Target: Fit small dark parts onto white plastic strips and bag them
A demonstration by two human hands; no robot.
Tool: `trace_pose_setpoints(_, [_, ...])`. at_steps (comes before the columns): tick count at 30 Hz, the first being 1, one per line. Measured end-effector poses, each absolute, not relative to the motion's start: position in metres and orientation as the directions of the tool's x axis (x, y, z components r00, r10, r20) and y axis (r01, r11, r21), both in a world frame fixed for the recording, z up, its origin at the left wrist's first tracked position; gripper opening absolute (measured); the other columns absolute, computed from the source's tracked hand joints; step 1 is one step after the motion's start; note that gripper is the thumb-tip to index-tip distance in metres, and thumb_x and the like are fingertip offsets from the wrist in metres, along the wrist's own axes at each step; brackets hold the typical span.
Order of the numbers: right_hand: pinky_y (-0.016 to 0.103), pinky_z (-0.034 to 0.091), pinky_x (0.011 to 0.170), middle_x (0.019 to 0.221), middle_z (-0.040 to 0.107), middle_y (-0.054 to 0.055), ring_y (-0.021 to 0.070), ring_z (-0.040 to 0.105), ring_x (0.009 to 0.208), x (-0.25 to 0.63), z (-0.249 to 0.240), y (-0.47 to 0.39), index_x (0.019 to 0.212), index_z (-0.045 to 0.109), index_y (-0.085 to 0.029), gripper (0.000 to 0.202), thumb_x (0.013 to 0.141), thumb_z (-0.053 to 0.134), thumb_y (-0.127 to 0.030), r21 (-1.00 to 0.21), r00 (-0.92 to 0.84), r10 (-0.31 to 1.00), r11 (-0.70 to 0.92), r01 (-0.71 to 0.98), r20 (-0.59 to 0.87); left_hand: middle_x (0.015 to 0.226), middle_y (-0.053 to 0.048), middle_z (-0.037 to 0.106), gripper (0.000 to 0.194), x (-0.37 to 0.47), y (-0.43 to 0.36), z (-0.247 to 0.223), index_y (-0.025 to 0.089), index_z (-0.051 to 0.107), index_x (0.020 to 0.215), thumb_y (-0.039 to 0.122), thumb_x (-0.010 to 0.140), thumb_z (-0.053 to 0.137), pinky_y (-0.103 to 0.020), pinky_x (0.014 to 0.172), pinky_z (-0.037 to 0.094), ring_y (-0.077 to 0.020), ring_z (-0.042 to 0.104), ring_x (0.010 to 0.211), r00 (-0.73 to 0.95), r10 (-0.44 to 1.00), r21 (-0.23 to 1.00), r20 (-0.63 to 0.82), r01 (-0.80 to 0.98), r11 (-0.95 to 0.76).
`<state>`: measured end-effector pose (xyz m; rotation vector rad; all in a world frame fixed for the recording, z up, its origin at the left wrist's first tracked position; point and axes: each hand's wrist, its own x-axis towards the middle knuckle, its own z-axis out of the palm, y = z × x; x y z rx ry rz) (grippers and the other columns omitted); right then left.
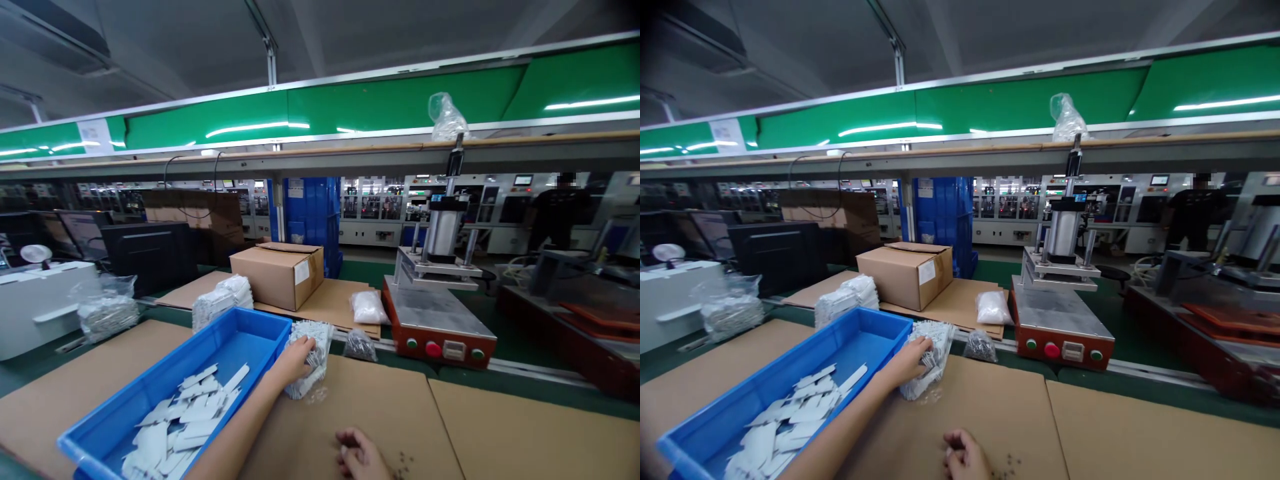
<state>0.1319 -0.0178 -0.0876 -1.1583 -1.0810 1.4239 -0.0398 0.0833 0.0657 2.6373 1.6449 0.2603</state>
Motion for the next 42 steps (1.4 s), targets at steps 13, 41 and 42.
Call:
trace_pose_setpoints(13, [0.018, 0.035, 0.042, 0.057, 0.054, -0.002, 0.0088, 0.047, 0.044, 0.129, -0.079, -0.019, 0.067, 0.052, -0.019, 0.034, 0.050, 0.063, -0.046, -0.971, -0.074, 0.988, -0.148, -0.187, -0.136, 0.084, -0.003, 0.061, 0.028, -0.048, 0.098, 0.078, 0.020, 0.054, 0.089, 0.024, 0.061, 0.054, -0.022, 0.065, 0.038, -0.0183, 0.056, 0.079, 0.379, 0.920, 0.196, 0.103, 0.899, -0.392])
trace_pose_setpoints(41, [0.020, 0.038, 0.042, 0.058, 0.053, -0.002, 0.0090, 0.049, 0.044, 0.133, -0.077, -0.019, 0.068, 0.053, -0.018, 0.043, 0.047, 0.064, -0.054, -0.973, -0.087, 0.989, -0.136, -0.186, -0.121, 0.090, -0.008, 0.063, 0.022, -0.030, 0.095, 0.050, 0.019, 0.050, 0.091, 0.034, 0.076, 0.043, -0.025, 0.066, 0.037, -0.0212, 0.058, 0.085, 0.037, 0.968, 0.234, 0.249, 0.967, -0.097])
trace_pose_setpoints(42, [0.021, 0.039, 0.043, 0.061, 0.054, -0.001, 0.0088, 0.049, 0.045, 0.133, -0.077, -0.019, 0.067, 0.053, -0.018, 0.044, 0.047, 0.064, -0.054, -0.974, -0.080, 0.990, -0.132, -0.186, -0.119, 0.088, -0.008, 0.063, 0.023, -0.033, 0.097, 0.052, 0.018, 0.050, 0.091, 0.034, 0.076, 0.042, -0.025, 0.066, 0.037, -0.0210, 0.058, 0.084, 0.008, 0.965, 0.249, 0.261, 0.966, -0.076])
